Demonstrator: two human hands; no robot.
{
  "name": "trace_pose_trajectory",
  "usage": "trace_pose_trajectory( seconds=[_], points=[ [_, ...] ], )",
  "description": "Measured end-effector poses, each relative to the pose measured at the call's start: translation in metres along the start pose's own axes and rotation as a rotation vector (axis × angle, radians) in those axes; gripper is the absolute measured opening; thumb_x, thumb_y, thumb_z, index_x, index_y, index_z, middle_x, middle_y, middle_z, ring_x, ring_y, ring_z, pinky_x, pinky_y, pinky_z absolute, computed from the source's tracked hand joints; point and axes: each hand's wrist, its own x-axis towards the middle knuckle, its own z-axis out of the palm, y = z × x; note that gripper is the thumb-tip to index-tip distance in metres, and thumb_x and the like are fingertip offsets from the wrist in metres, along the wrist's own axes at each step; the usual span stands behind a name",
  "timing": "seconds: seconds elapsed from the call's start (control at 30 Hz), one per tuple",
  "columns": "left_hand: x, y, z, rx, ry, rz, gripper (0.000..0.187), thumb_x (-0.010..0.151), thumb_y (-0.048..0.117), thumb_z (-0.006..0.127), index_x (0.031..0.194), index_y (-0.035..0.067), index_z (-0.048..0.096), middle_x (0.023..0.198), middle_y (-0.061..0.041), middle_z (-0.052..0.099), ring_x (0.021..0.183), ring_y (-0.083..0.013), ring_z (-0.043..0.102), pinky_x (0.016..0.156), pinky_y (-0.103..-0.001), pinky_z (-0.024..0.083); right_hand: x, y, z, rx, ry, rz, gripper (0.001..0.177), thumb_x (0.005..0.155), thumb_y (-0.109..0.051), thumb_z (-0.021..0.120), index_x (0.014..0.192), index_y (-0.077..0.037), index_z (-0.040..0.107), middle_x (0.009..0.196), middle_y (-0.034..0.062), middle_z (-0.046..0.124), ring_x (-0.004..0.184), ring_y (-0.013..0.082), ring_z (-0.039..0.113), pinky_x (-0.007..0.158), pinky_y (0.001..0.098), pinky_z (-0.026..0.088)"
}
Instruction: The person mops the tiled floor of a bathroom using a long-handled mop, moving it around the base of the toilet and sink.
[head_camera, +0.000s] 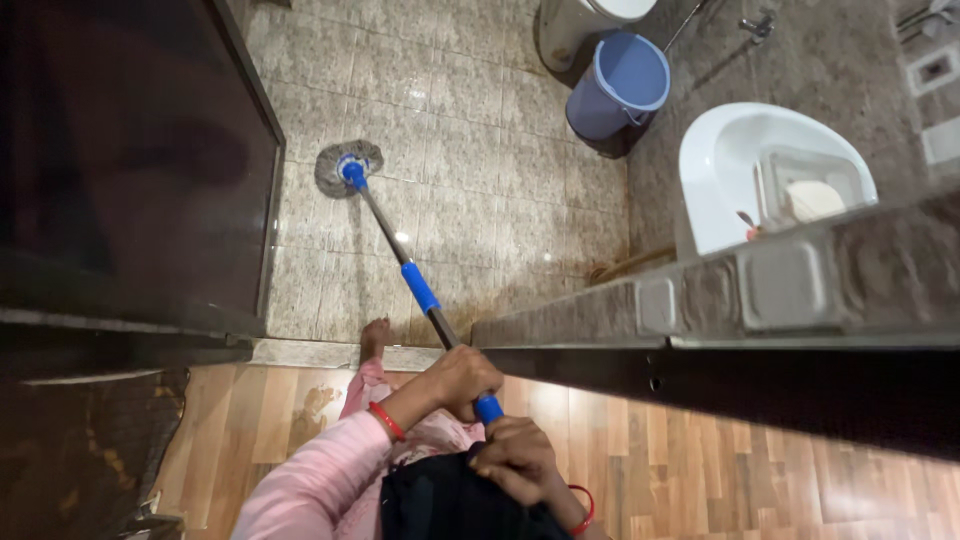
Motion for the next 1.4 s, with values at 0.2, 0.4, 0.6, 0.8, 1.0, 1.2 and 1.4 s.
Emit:
trace_pose_trajectory(
  seconds=[0.2,0.4,0.6,0.8,1.0,1.2,1.4],
  points=[
    [0.025,-0.087,-0.036,0.184,-0.017,-0.081,0.026,0.047,0.024,0.077,0.064,0.014,0.061,0.071,-0.011,0.066,0.066,-0.0356,0.065,0.060,-0.047,0.049,0.055,0.088,-0.015,-0.006,0.116,0.143,0.007,0.076,-0.003,0.073,0.083,0.000,0.072,0.073,0.0113,0.072,0.070,0.0288,0.070,0.068,0.0386,0.056],
    [0.032,-0.208,-0.102,0.193,-0.121,-0.162,0.022,0.053,0.024,0.075,0.068,0.012,0.062,0.071,-0.011,0.067,0.074,-0.0356,0.067,0.071,-0.046,0.053,0.149,0.183,-0.013,-0.157,0.187,0.136,0.004,0.081,-0.003,0.072,0.084,-0.001,0.071,0.070,0.0086,0.067,0.070,0.0258,0.068,0.104,0.0480,0.052],
    [0.042,-0.323,-0.193,0.305,-0.161,-0.246,0.020,0.057,0.025,0.078,0.067,0.012,0.066,0.075,-0.012,0.069,0.078,-0.0370,0.068,0.074,-0.048,0.053,0.247,0.301,-0.003,-0.157,0.203,0.283,0.006,0.090,-0.003,0.072,0.084,-0.002,0.072,0.061,0.0041,0.063,0.056,0.0119,0.059,0.116,0.0488,0.046],
    [0.042,-0.390,-0.258,0.318,-0.076,-0.319,0.031,0.059,0.031,0.084,0.073,0.009,0.067,0.083,-0.012,0.070,0.089,-0.0365,0.067,0.083,-0.047,0.051,0.328,0.371,0.007,0.070,0.243,0.661,0.007,0.090,-0.008,0.073,0.091,-0.001,0.074,0.077,-0.0011,0.068,0.061,0.0077,0.060,0.070,0.0428,0.047],
    [-0.011,-0.408,-0.221,0.341,0.208,-0.115,0.043,0.060,0.031,0.082,0.092,0.008,0.067,0.097,-0.013,0.067,0.100,-0.0370,0.063,0.092,-0.047,0.049,0.316,0.362,0.035,-0.066,0.203,0.360,0.006,0.090,-0.006,0.075,0.087,-0.001,0.074,0.060,0.0012,0.057,0.062,0.0093,0.051,0.113,0.0426,0.045],
    [-0.026,-0.314,-0.174,0.225,0.164,-0.109,0.048,0.059,0.041,0.085,0.085,0.006,0.064,0.092,-0.014,0.065,0.094,-0.0390,0.060,0.088,-0.048,0.046,0.231,0.299,0.052,-0.124,0.228,0.303,0.007,0.089,-0.006,0.077,0.086,0.000,0.074,0.056,0.0024,0.055,0.054,0.0100,0.047,0.111,0.0433,0.048],
    [0.000,-0.190,-0.109,0.109,0.095,-0.198,0.041,0.065,0.037,0.085,0.069,0.008,0.056,0.078,-0.012,0.061,0.086,-0.0343,0.063,0.084,-0.044,0.044,0.113,0.230,0.034,-0.028,0.359,0.452,0.013,0.089,-0.007,0.078,0.096,0.002,0.075,0.088,0.0015,0.071,0.072,0.0071,0.060,0.061,0.0247,0.048]
  ],
)
